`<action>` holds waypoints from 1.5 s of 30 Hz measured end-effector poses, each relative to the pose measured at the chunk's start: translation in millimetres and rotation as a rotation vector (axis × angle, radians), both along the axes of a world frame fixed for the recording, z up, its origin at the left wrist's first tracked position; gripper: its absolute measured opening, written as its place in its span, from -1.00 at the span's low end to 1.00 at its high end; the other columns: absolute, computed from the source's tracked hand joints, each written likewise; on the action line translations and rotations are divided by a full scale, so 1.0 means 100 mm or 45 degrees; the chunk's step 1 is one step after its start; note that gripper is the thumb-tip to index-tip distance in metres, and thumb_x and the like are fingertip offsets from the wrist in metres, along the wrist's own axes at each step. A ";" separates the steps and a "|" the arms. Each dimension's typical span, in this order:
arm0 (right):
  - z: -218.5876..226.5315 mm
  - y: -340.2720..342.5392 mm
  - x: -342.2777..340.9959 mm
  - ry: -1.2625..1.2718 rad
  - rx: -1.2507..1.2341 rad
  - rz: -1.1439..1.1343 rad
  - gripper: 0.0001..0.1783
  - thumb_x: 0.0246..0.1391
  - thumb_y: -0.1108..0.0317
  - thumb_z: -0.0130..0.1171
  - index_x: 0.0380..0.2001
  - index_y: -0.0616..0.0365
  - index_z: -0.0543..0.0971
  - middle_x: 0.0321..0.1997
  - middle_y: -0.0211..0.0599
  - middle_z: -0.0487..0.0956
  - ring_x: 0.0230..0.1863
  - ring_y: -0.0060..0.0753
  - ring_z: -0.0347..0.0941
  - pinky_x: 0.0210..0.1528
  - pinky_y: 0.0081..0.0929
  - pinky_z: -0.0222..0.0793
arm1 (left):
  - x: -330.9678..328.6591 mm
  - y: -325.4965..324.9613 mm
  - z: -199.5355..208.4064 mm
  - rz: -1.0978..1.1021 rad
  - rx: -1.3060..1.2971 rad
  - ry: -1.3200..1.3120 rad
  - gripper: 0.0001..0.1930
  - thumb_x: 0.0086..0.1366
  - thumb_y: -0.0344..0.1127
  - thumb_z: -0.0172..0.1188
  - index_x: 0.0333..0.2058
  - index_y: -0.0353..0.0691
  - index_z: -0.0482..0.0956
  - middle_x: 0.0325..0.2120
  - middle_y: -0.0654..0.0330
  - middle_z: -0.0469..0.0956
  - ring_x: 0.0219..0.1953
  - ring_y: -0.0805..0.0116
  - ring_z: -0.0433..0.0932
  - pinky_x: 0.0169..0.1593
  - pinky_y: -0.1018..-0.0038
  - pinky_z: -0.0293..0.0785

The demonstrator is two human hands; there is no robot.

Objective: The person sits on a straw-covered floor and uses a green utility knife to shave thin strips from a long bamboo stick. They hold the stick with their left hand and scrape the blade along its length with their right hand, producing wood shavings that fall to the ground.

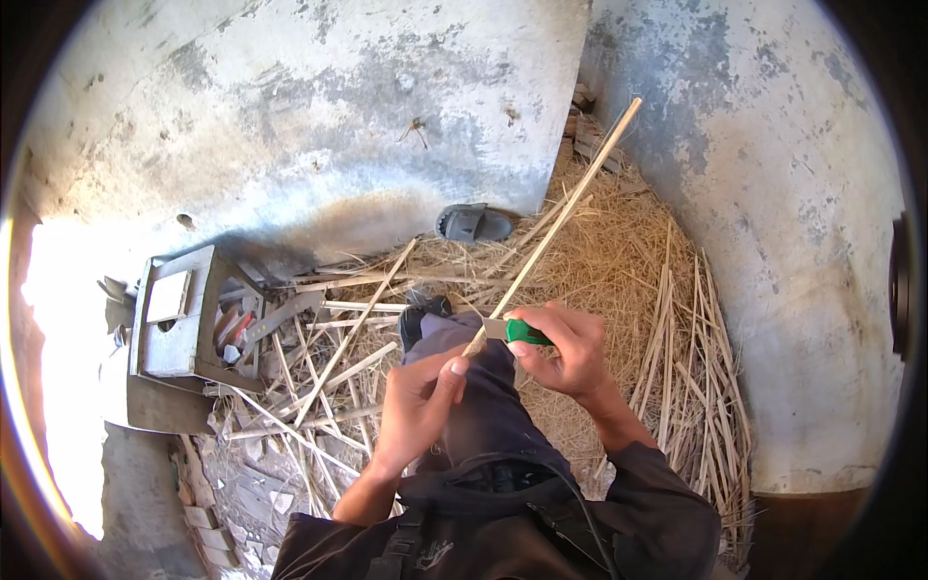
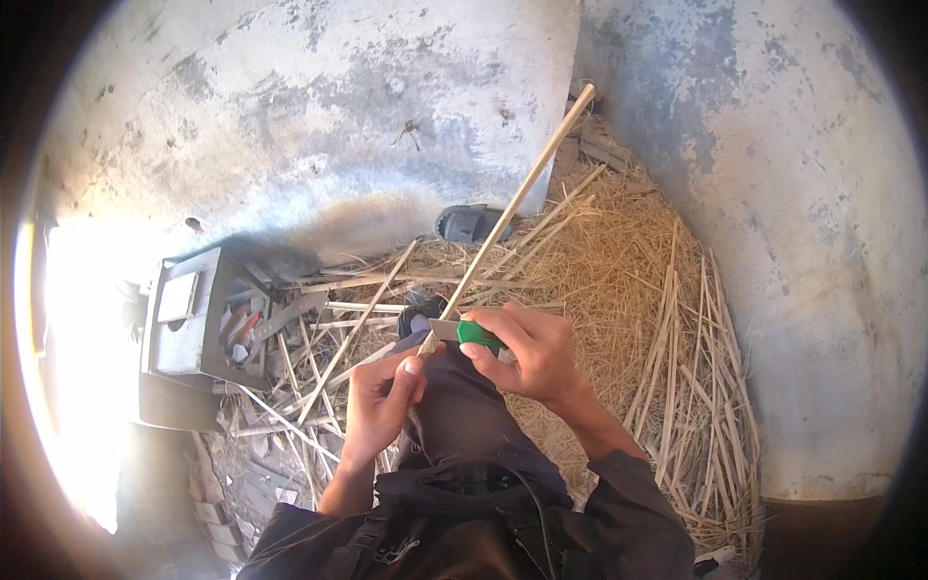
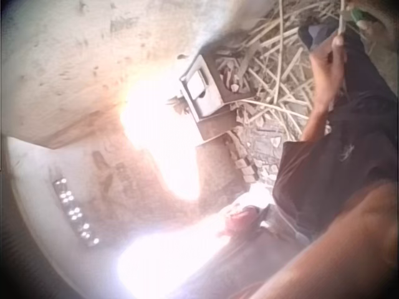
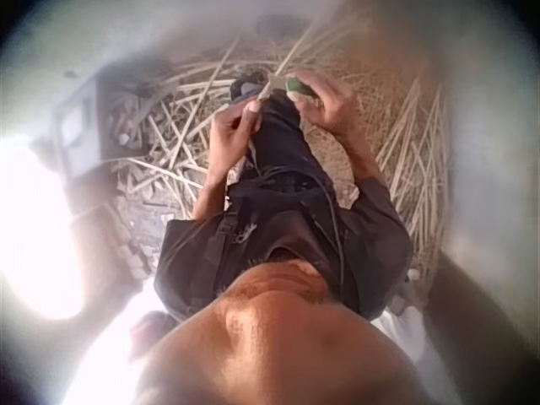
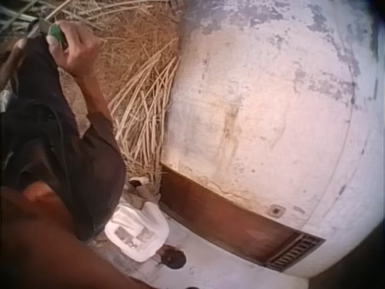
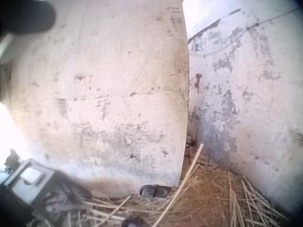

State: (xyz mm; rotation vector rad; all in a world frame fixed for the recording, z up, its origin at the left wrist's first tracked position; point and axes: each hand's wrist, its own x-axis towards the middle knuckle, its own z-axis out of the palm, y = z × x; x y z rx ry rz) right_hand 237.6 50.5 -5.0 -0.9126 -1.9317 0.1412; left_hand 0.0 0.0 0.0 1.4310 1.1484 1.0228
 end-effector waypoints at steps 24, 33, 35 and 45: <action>0.03 0.05 0.14 0.027 0.154 -0.102 -0.66 0.23 0.12 0.38 -0.23 0.23 0.76 -0.55 -0.32 0.64 -0.59 -0.36 0.59 -0.52 -0.42 0.47 | 0.01 -0.16 0.08 0.200 0.290 0.276 -0.67 0.49 -0.28 0.37 0.09 -0.40 0.74 -0.54 0.22 0.51 -0.46 0.50 0.40 -0.35 0.45 0.32; -0.04 0.03 0.12 0.007 0.108 0.081 -0.69 0.20 0.11 0.45 -0.16 0.09 0.75 -0.47 -0.38 0.67 -0.54 -0.34 0.62 -0.49 -0.37 0.49 | 0.05 -0.13 0.07 0.239 0.362 0.251 -0.66 0.42 -0.35 0.45 0.11 -0.34 0.75 -0.60 0.22 0.35 -0.55 0.49 0.27 -0.47 0.43 0.22; -0.07 0.02 0.06 0.020 0.105 0.062 -0.68 0.24 0.08 0.43 -0.13 0.09 0.74 -0.45 -0.38 0.68 -0.53 -0.34 0.62 -0.48 -0.36 0.49 | 0.04 -0.13 0.08 0.202 0.397 0.280 -0.65 0.42 -0.36 0.46 0.13 -0.31 0.74 -0.60 0.22 0.36 -0.55 0.49 0.28 -0.47 0.43 0.23; -0.11 0.07 0.01 -0.040 0.200 0.033 -0.61 0.31 -0.05 0.37 -0.10 0.04 0.75 -0.53 -0.44 0.61 -0.60 -0.38 0.54 -0.53 -0.38 0.42 | 0.06 -0.13 0.08 0.237 0.488 0.261 -0.63 0.39 -0.39 0.48 0.13 -0.35 0.74 -0.60 0.21 0.38 -0.56 0.46 0.28 -0.47 0.42 0.24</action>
